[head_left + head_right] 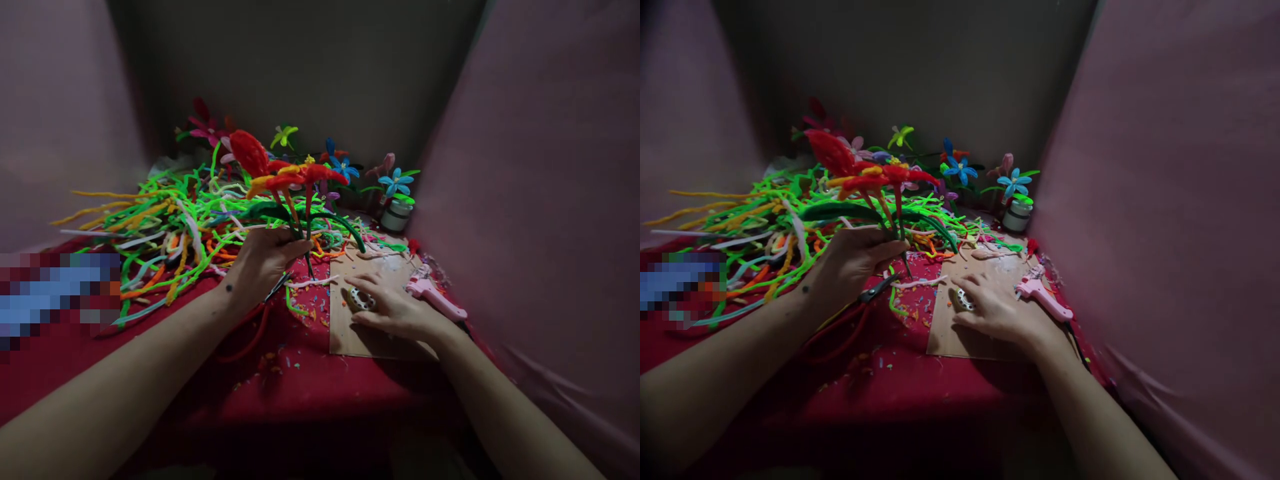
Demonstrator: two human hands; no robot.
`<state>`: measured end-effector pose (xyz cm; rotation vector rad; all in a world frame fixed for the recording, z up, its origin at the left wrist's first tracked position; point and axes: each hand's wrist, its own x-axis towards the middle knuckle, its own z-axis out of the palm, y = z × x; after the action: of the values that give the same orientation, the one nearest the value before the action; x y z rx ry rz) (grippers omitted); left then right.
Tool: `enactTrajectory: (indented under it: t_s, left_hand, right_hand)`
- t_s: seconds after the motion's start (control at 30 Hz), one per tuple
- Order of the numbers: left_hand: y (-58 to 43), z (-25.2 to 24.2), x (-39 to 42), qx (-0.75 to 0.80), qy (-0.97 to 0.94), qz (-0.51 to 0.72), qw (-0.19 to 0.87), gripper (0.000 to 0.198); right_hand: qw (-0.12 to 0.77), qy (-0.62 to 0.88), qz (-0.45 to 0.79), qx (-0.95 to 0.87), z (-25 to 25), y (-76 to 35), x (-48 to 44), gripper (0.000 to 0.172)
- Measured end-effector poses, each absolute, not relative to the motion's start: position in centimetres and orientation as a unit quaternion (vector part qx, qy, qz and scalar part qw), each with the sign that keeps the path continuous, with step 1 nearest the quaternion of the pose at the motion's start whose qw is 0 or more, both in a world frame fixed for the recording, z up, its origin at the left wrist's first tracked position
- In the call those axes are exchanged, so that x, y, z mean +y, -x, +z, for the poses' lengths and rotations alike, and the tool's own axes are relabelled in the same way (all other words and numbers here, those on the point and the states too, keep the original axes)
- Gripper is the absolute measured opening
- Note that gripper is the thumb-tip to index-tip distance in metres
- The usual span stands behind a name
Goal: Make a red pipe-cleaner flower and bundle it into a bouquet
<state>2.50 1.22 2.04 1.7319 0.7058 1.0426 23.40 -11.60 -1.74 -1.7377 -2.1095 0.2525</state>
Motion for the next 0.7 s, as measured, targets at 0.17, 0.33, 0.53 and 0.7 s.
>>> enactTrajectory:
  t_s: [0.17,0.33,0.53,0.7]
  left_hand:
    - [-2.5,2.9,0.6,0.298,-0.697,0.419,0.5,0.03]
    - [-2.2,2.9,0.8,0.281,-0.694,0.414,0.517,0.03]
    - [-2.5,1.9,1.3,0.161,-0.611,0.356,0.689,0.015]
    - [-2.9,1.7,1.0,0.093,-0.559,0.297,0.769,0.025]
  right_hand:
    - [0.247,0.652,0.052,-0.715,-1.7,-23.5,-11.2,0.046]
    - [0.391,0.653,0.195,-0.619,0.6,-23.5,-11.4,0.055]
    - [0.478,0.61,0.284,-0.565,1.8,-22.0,-10.2,0.051]
    - [0.465,0.572,0.257,-0.625,2.0,-20.7,-8.2,0.045]
